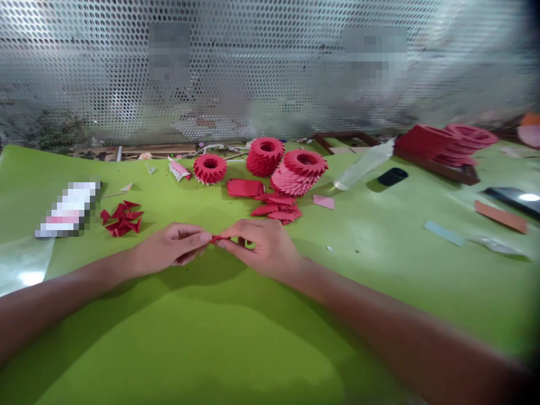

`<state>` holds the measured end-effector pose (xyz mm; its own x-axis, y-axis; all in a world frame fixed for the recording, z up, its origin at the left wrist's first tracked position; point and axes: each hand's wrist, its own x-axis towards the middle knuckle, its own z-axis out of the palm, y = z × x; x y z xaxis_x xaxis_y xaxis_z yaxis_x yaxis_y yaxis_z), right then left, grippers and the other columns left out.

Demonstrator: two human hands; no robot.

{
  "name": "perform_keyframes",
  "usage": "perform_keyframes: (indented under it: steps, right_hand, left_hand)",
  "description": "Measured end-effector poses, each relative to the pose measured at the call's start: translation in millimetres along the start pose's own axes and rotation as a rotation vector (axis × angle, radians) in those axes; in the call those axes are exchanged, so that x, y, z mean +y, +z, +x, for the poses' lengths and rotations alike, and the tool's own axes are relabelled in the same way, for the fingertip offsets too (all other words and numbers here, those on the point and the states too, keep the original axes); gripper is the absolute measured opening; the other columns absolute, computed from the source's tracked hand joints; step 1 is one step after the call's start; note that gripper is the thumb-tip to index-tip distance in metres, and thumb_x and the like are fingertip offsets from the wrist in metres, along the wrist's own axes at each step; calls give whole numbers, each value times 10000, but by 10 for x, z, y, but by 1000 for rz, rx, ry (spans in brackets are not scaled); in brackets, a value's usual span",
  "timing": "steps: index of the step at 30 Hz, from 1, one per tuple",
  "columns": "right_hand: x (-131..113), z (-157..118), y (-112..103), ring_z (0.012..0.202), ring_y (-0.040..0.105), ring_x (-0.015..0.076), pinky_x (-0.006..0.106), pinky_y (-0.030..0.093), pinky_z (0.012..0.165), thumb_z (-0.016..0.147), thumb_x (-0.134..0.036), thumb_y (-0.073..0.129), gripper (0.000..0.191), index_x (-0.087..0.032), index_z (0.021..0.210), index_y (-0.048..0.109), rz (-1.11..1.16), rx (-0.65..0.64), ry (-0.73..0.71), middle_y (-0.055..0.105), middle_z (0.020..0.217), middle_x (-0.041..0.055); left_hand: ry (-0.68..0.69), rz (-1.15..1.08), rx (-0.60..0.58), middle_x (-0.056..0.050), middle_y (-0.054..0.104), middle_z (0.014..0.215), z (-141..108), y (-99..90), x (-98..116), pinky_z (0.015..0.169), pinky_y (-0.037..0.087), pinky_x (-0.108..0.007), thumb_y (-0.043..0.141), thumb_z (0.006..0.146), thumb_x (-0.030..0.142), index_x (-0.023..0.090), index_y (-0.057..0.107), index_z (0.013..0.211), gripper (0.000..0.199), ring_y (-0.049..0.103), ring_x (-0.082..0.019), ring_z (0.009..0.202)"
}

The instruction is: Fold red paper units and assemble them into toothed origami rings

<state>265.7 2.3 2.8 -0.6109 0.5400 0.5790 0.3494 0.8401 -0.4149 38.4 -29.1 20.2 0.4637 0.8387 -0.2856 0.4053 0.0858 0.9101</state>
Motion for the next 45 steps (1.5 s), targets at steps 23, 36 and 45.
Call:
perform_keyframes:
  steps: [23,36,45]
  right_hand:
    - [446,289,-771,668,651,281,346,409,568,824,-450,664,287,-189,916,739,-774,-131,702,714,761,125]
    - [-381,1523,752,1152,623,312,405,517,893,784,-394,764,795,-179,1465,415,-228,-628,-156,414,1536,166]
    - [-56,1737,978,1041,626,260,368,455,875,896,-329,626,362,-159,1215,608,-161,-694,-257,655,1245,120]
  left_hand:
    - [316,495,-15,-68,726,914,61,88,-116,571,401,-235,444,1001,509,162,750,1045,465,614,-144,681]
    - [905,1006,-34,-25,737,808,-11,197,-209,586,439,-290,543,939,295,192,691,977,184,667,-176,692]
    - [882,1046,-38,-4,727,827,20,179,-217,531,390,-313,557,921,292,208,664,997,156,653,-171,686]
